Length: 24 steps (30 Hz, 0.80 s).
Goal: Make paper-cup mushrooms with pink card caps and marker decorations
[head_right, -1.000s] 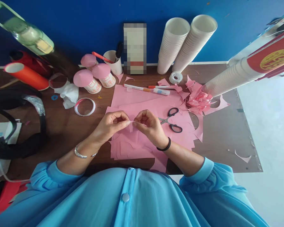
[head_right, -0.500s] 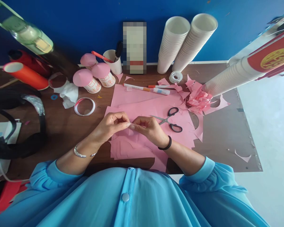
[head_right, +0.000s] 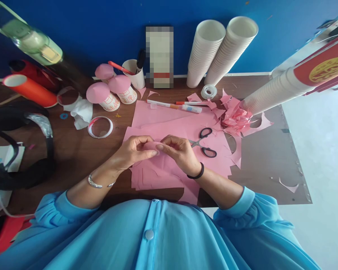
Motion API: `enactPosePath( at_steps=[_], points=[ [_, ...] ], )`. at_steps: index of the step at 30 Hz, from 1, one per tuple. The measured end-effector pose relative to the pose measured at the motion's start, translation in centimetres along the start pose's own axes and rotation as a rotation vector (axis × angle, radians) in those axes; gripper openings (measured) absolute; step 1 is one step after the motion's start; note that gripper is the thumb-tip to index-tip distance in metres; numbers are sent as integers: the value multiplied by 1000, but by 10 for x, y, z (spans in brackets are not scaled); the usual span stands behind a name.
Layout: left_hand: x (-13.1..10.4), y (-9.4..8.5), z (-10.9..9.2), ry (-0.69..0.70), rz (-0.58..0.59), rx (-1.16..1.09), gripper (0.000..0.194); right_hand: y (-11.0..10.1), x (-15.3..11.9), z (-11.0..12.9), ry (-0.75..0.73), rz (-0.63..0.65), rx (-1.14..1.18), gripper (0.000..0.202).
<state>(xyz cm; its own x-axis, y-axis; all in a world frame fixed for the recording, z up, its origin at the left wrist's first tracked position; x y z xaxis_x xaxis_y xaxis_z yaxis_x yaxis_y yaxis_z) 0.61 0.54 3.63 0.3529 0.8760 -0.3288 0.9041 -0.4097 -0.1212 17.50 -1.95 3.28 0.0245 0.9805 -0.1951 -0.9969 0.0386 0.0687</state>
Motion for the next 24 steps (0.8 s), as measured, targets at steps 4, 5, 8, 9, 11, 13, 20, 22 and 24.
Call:
enactPosePath(
  at_steps=[4,5,8,9,11,13,20,22,24],
  points=[
    [2,0,4,-18,44,-5,34,1,0,1,-27,30,-42,38],
    [2,0,4,-20,50,0,36,1,0,1,-27,26,-49,39],
    [2,0,6,-17,57,26,41,1,-1,3,-19,17,-75,42],
    [2,0,6,-15,64,26,40,2,-1,4,-18,22,-85,43],
    [1,1,6,-16,81,8,35,2,-2,5,-18,35,-99,45],
    [1,2,4,-17,90,-3,31,3,-3,5,-16,45,-101,45],
    [0,0,-1,-35,132,-74,23,0,-1,1,36,-6,-24,44],
    [0,0,-1,-43,125,-73,23,0,-1,0,34,-2,-26,43],
    [0,1,-1,-46,107,-57,22,1,-2,0,18,17,-53,42]
  ],
)
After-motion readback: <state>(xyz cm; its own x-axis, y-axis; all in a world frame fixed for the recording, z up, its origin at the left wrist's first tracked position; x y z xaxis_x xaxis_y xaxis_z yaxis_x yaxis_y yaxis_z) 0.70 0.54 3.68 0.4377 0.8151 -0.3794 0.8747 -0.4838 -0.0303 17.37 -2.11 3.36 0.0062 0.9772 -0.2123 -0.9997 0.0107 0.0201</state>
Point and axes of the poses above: each hand's wrist, its own x-axis towards the middle knuckle, its own y-axis out of the palm, z = x × y, the point moved 4 cm from there along x, towards the middle knuckle, and after that the axes turned 11 degrees about -z, right-handed, at the moved point
